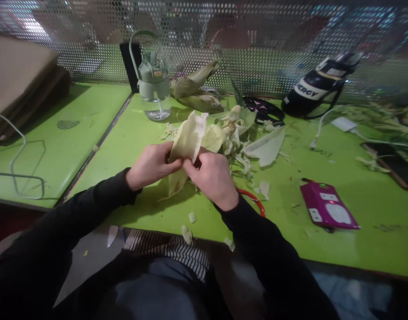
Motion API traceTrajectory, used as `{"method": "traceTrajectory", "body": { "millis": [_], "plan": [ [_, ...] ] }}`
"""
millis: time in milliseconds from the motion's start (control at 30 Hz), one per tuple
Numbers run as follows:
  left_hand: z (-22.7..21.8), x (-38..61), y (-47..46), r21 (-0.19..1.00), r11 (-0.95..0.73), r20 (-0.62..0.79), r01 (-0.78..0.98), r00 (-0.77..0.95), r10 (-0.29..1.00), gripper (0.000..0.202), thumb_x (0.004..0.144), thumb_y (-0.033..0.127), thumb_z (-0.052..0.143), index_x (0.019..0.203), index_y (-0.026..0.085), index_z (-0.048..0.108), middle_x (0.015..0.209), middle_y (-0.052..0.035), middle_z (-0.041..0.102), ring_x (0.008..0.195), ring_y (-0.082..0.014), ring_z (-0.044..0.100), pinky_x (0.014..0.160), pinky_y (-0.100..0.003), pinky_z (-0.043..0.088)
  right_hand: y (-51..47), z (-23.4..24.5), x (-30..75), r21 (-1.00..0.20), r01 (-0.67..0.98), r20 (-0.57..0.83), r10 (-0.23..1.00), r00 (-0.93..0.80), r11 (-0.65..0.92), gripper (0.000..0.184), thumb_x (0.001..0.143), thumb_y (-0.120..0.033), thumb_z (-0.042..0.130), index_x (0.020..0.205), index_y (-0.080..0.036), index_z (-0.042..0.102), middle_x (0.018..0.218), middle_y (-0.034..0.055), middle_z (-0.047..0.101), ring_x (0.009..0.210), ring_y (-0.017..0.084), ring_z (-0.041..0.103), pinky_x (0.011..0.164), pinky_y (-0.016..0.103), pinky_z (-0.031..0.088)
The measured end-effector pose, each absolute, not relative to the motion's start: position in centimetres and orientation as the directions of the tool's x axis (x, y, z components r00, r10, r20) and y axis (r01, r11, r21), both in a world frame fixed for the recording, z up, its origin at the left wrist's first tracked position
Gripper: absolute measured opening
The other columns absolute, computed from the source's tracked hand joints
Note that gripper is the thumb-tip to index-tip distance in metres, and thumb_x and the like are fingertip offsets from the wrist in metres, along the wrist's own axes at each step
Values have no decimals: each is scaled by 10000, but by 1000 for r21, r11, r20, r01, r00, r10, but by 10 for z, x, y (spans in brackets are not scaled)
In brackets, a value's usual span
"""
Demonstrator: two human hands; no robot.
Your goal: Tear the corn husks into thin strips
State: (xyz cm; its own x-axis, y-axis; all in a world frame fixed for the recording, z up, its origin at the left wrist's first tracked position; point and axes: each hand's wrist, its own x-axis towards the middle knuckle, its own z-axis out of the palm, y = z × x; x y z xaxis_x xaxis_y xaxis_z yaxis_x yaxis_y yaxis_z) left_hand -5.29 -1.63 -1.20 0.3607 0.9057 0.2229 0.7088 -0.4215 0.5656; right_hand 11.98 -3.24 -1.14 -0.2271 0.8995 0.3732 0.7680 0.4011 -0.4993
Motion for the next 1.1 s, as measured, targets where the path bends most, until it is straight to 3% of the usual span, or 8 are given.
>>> {"method": "traceTrajectory", "body": {
  "millis": [200, 333, 533, 633, 800, 967, 1100],
  "plan": [
    [-15, -48, -18, 471, -417, 228, 777, 349, 909, 99, 824, 241, 582, 754, 183, 542, 664, 9, 568, 549, -99, 397, 548, -253, 294, -32, -13, 118, -449, 812, 335, 913, -235, 373, 421, 827, -285, 592, 515, -253, 310, 470, -23, 416, 486, 123, 383, 547, 313, 279],
    [-17, -46, -17, 469, -412, 258, 781, 325, 910, 91, 817, 230, 572, 755, 194, 516, 636, 26, 525, 540, -99, 355, 545, -252, 265, -32, -11, 118, -489, 795, 295, 925, -238, 360, 426, 828, -288, 593, 508, -250, 315, 455, -39, 377, 468, 110, 343, 538, 311, 258],
    [-15, -49, -13, 661, -344, 209, 667, 277, 938, 86, 822, 252, 569, 775, 193, 527, 651, 33, 524, 573, -108, 433, 575, -254, 317, -30, -11, 121, -588, 737, 269, 940, -209, 333, 415, 862, -349, 594, 520, -244, 383, 450, -43, 396, 463, 115, 372, 527, 303, 276],
    [-13, -52, -11, 682, -367, 228, 633, 292, 929, 102, 837, 240, 555, 752, 185, 544, 647, 27, 525, 580, -111, 428, 588, -263, 319, -27, -12, 125, -609, 721, 274, 941, -198, 330, 399, 877, -377, 604, 547, -238, 428, 462, -44, 411, 472, 120, 379, 516, 296, 282],
    [-13, -58, -5, 736, -429, 263, 523, 363, 894, 184, 901, 276, 548, 768, 165, 607, 704, -2, 601, 625, -115, 484, 598, -256, 347, -25, -10, 130, -710, 637, 207, 954, -218, 300, 341, 898, -469, 637, 701, -194, 598, 596, -7, 587, 541, 140, 484, 528, 284, 346],
    [-17, -63, 4, 759, -365, 268, 538, 253, 930, 213, 926, 260, 566, 738, 166, 596, 665, 7, 582, 586, -101, 468, 557, -243, 347, -27, -2, 128, -796, 533, 206, 957, -205, 286, 341, 927, -438, 649, 691, -196, 610, 647, -3, 657, 545, 115, 516, 538, 261, 385],
    [-19, -72, 17, 881, -244, 199, 405, 150, 969, 135, 913, 177, 599, 781, 157, 615, 701, 4, 628, 576, -77, 531, 549, -209, 430, -29, 5, 142, -839, 465, 201, 956, -213, 281, 275, 907, -453, 693, 785, -207, 701, 676, 0, 681, 534, 107, 526, 511, 256, 395]
  ]
}}
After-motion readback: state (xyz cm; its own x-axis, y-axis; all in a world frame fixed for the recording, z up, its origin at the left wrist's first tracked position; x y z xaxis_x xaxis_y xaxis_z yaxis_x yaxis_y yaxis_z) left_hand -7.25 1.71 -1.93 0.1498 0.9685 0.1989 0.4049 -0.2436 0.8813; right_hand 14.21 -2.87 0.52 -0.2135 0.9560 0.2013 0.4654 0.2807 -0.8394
